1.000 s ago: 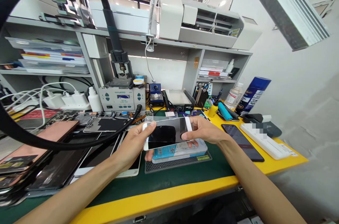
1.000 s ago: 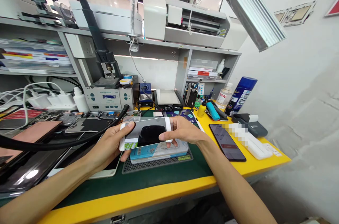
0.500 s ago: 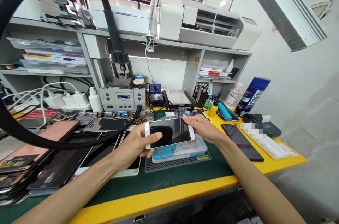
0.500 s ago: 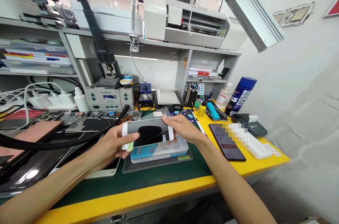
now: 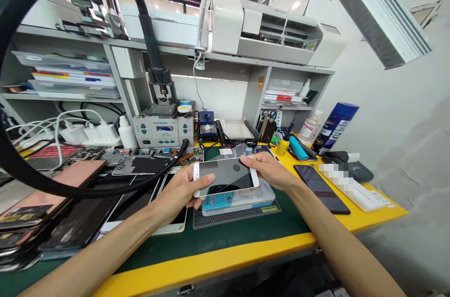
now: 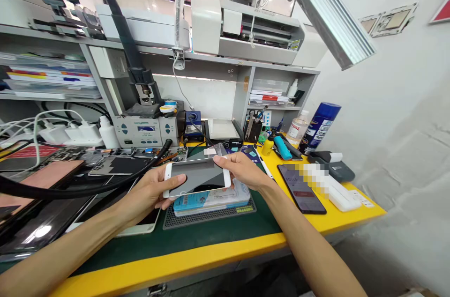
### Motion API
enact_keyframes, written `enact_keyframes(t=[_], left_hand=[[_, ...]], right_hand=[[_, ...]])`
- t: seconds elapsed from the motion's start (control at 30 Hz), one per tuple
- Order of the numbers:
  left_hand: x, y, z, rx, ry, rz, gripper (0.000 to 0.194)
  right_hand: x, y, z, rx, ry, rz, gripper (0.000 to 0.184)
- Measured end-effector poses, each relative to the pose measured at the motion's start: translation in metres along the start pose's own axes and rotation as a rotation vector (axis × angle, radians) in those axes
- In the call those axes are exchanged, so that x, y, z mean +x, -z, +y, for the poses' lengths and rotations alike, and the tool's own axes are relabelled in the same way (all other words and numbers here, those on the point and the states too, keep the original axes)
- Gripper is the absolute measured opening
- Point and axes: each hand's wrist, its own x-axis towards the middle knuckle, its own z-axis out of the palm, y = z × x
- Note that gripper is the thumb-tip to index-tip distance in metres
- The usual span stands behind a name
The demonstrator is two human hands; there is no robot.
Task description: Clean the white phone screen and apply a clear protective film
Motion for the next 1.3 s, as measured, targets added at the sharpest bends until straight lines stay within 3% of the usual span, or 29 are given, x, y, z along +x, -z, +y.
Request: enact_keyframes(t=[0.1, 0.23, 0.37, 0.87, 1.07, 1.3], left_hand=[[0.000, -0.002, 0.002, 0.004, -0.005, 0.051, 0.038], [0.000, -0.005, 0.001, -0.001, -0.009, 0.162, 0.041], [0.002, -0.007, 0.000, -0.029, -0.023, 0.235, 0.043], [0.003, -0.004, -0.002, 0.012, -0.070, 0.303, 0.041], [0.002, 0.000, -0.002, -0.013, -0.118, 0.157, 0.034], [0.001, 0.003, 0.002, -0.038, -0.028, 0.098, 0.037]], right_hand=[[-0.002, -0.001, -0.003, 0.051, -0.003, -0.005, 0.041], [-0.006, -0.006, -0.011, 0.128, -0.032, -0.150, 0.034], [-0.007, -0.009, -0.013, 0.228, -0.041, -0.225, 0.040], [-0.004, -0.014, -0.009, 0.172, -0.079, -0.124, 0.042], [-0.004, -0.011, -0.012, 0.250, -0.077, -0.097, 0.037], [0.005, -0.011, -0.002, 0.134, 0.001, 0.203, 0.044]])
